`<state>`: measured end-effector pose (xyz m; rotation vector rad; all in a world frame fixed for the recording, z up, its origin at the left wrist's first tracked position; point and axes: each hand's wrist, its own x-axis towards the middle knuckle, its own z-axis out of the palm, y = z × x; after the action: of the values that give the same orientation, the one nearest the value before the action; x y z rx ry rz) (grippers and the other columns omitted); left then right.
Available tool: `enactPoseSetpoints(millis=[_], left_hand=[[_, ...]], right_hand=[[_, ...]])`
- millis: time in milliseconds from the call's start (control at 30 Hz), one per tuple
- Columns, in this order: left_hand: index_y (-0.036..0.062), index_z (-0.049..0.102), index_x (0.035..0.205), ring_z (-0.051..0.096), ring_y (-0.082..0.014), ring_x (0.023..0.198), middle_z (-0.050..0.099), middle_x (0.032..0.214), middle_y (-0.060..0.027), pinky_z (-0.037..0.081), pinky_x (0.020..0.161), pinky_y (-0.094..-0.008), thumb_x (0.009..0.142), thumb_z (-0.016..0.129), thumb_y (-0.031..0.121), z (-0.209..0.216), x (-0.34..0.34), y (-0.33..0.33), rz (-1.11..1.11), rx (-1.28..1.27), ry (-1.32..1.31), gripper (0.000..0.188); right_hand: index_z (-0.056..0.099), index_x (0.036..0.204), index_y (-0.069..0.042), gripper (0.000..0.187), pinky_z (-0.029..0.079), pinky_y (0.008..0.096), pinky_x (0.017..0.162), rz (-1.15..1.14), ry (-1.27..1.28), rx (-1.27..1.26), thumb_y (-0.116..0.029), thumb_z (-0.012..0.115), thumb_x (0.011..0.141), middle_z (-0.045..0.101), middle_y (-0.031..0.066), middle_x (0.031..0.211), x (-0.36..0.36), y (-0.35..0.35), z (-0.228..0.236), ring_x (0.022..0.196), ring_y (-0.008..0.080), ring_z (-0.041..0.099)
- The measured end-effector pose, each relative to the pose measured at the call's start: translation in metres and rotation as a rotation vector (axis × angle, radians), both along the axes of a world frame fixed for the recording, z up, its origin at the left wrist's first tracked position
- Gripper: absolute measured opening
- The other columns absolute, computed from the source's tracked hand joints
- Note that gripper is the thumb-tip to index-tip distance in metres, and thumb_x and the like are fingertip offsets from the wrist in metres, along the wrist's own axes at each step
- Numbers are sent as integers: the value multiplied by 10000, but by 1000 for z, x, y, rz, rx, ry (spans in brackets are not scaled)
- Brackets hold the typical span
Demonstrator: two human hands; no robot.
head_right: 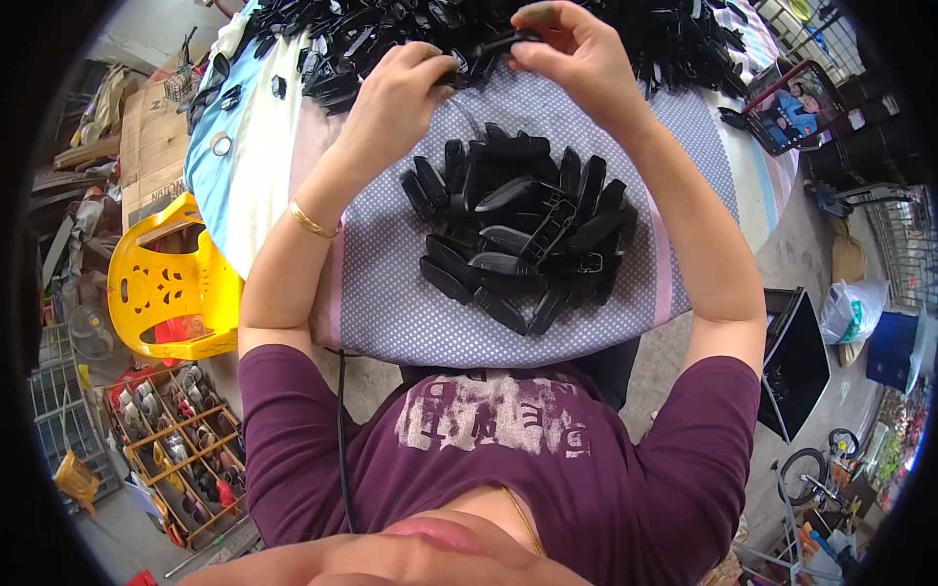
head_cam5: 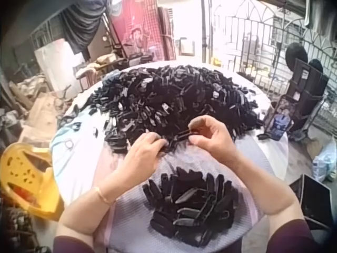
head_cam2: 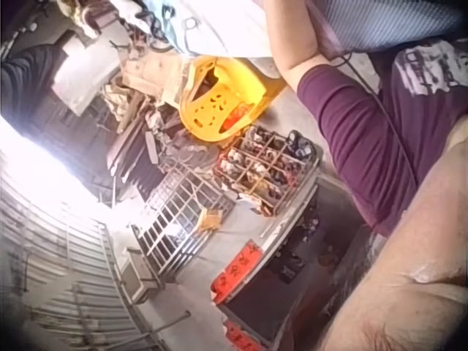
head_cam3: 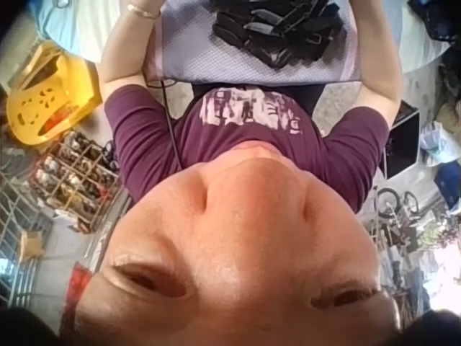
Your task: Inspecting and assembling small black plastic components on a table.
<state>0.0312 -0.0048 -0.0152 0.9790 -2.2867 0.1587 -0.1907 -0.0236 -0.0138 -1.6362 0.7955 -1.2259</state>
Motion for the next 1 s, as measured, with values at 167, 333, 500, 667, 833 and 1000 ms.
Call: enactPoseSetpoints(millis=[167, 333, 500, 667, 833, 1000], left_hand=[[-35, 589, 1011, 608, -131, 657, 583, 934, -103, 478, 543, -212, 791, 628, 121, 18, -8, 7, -156, 800, 711, 273], [-53, 561, 1054, 631, -184, 726, 610, 915, -139, 516, 624, -220, 838, 572, 139, 17, 7, -2, -465, 1234, 1186, 289], [-52, 542, 1084, 622, -236, 888, 605, 973, -142, 524, 766, -278, 817, 584, 48, 13, -2, 3, -505, 1093, 1120, 288], [31, 598, 1085, 578, -98, 798, 625, 885, -59, 462, 700, -177, 810, 610, 59, 13, 0, 4, -294, 959, 875, 277], [7, 594, 1078, 560, -70, 775, 635, 884, -45, 449, 697, -169, 792, 630, 52, 12, -7, 8, -260, 790, 899, 292], [-21, 586, 1073, 580, -90, 816, 640, 924, -72, 471, 751, -195, 780, 644, 48, 7, -18, 15, -224, 770, 1002, 307]], right_hand=[[537, 1150, -22, 356, 460, 267, 858, 49, 22, -147, -13, 591, 799, 580, 62, 1076, 13, 13, 1, 912, 136, 584], [555, 1110, -6, 322, 476, 244, 807, 18, 249, -159, -60, 612, 798, 600, 43, 997, 20, 22, -1, 888, 106, 582], [590, 1060, -5, 286, 492, 236, 768, -103, 260, -356, -57, 632, 782, 600, 36, 948, 18, 21, 5, 851, 121, 594], [610, 1038, 0, 303, 501, 237, 752, -87, 306, -451, -35, 669, 743, 590, 44, 931, 21, 25, 6, 840, 118, 597], [612, 1011, 16, 294, 505, 230, 718, -151, 279, -401, -19, 677, 726, 581, 47, 860, 25, 29, 4, 794, 121, 608], [610, 979, 29, 286, 506, 233, 681, -245, 485, -505, -15, 687, 707, 574, 59, 831, 27, 39, 10, 760, 124, 609]])
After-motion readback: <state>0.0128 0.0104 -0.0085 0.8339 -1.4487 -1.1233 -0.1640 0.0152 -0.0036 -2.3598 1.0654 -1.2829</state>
